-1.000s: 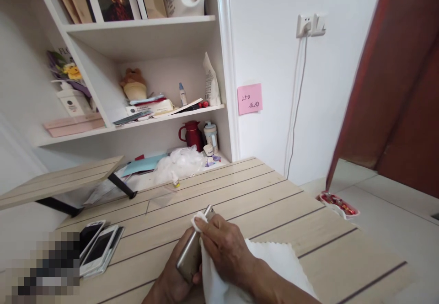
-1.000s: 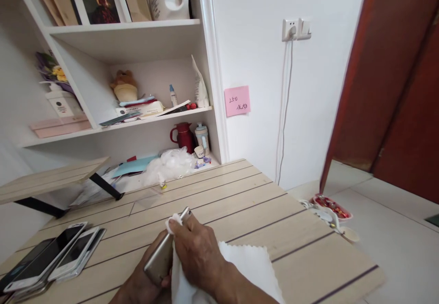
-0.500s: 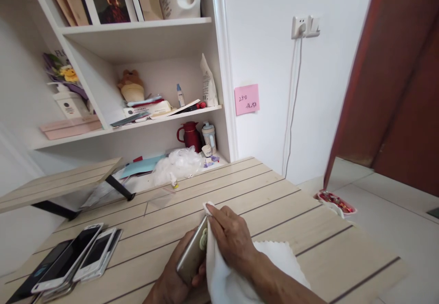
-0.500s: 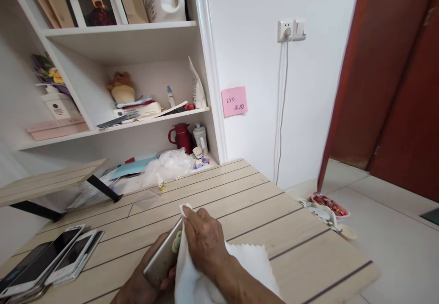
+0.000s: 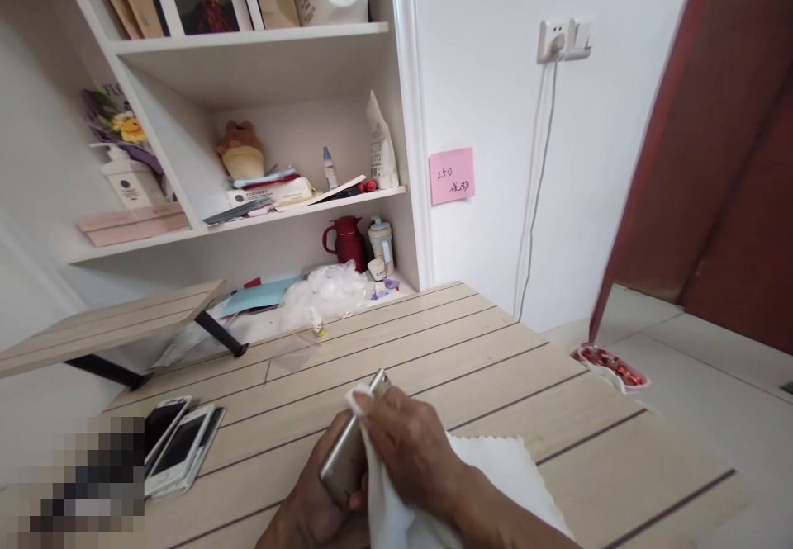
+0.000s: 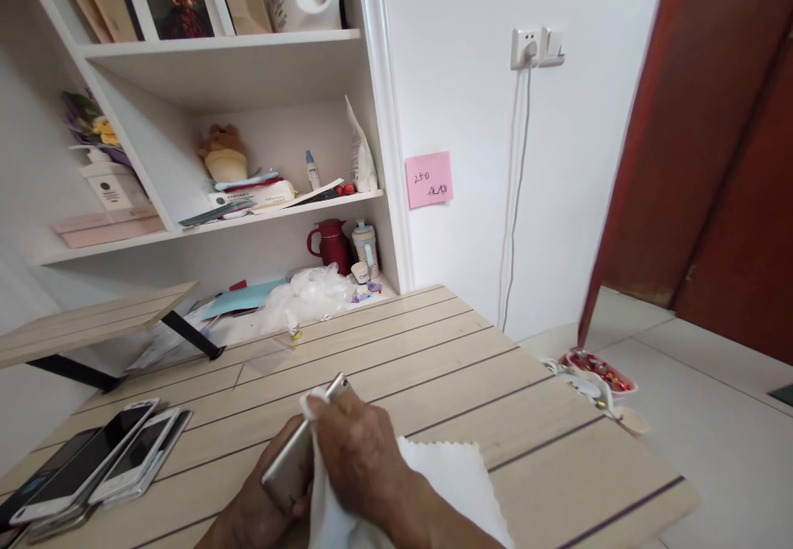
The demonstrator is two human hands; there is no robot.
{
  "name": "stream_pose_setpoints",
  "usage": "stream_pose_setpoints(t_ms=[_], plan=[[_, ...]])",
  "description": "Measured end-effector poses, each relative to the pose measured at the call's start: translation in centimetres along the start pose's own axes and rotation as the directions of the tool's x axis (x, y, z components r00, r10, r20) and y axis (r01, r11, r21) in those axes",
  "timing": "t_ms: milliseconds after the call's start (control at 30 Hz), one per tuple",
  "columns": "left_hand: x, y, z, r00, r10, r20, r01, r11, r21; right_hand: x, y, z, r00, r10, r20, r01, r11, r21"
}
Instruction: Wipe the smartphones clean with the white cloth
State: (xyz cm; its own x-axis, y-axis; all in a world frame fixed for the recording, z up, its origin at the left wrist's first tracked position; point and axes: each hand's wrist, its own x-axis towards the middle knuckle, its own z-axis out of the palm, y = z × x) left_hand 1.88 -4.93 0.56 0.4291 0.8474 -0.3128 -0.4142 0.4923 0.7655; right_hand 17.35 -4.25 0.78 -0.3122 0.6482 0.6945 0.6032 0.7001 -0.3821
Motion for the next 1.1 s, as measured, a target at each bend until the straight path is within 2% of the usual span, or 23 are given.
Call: stream_pose_setpoints(t_ms=[67,133,200,267,333,400,500,600,700,767,833,900,967,1033,1100], plan=[[0.0,0.0,0.3,1.000,0.010,-0.021,-0.009,0.997,0.075,0.1,1.5,0.0,0.985,0.157,-0.073,-0.157,0.988,0.004],[0.0,0.0,0.5,1.000,-0.008,-0.025,0.010,0.996,0.086,0.1,2.0,0.0,0.966,0.236,-0.105,-0.237,0.972,0.003],[0.0,-0.1,0.4,1.000,-0.015,-0.027,0.017,0.998,0.057,0.0,1.3,0.0,0.984,0.168,-0.061,-0.169,0.986,-0.008],[0.2,-0.1,0.1,0.998,-0.009,-0.057,0.008,1.000,-0.014,-0.1,-0.3,0.0,1.000,0.011,0.029,-0.011,1.000,-0.009],[0.3,-0.2,-0.3,0.997,-0.012,-0.074,0.004,0.994,-0.109,-0.2,-2.2,-0.1,0.986,-0.129,0.107,0.129,0.992,0.012],[0.5,-0.2,-0.6,0.998,-0.032,-0.045,0.024,0.985,-0.170,-0.2,-3.4,-0.2,0.973,-0.186,0.137,0.185,0.982,0.020],[0.5,-0.3,-0.6,1.000,-0.010,-0.022,0.007,0.989,-0.149,-0.2,-3.1,-0.1,0.983,-0.144,0.117,0.144,0.990,0.010],[0.4,-0.4,-0.1,0.999,0.036,-0.013,-0.036,0.998,-0.058,-0.3,-1.3,0.3,0.999,0.026,0.021,-0.026,1.000,-0.012],[0.3,-0.4,0.2,0.998,0.066,0.010,-0.066,0.998,0.018,-0.4,-0.2,0.6,0.985,0.164,-0.059,-0.165,0.986,-0.027],[0.3,-0.3,0.0,0.999,0.054,0.005,-0.054,0.999,0.005,-0.4,-0.5,0.6,0.991,0.127,-0.032,-0.128,0.991,-0.033],[0.4,-0.2,-0.2,1.000,0.014,-0.002,-0.014,0.999,-0.049,-0.5,-1.6,0.4,0.999,-0.001,0.042,0.002,1.000,-0.012],[0.4,-0.1,-0.4,0.999,-0.038,0.007,0.039,0.993,-0.108,-0.5,-2.9,0.1,0.985,-0.137,0.108,0.135,0.991,0.023],[0.5,-0.1,-0.5,0.999,-0.052,0.010,0.053,0.989,-0.136,-0.4,-3.6,-0.1,0.969,-0.206,0.137,0.202,0.979,0.039],[0.5,-0.2,-0.5,1.000,-0.026,-0.008,0.025,0.992,-0.122,-0.3,-3.4,-0.2,0.970,-0.198,0.142,0.193,0.980,0.045],[0.4,-0.3,-0.3,1.000,0.017,-0.024,-0.018,0.997,-0.077,-0.2,-2.2,-0.2,0.987,-0.112,0.115,0.109,0.994,0.031]])
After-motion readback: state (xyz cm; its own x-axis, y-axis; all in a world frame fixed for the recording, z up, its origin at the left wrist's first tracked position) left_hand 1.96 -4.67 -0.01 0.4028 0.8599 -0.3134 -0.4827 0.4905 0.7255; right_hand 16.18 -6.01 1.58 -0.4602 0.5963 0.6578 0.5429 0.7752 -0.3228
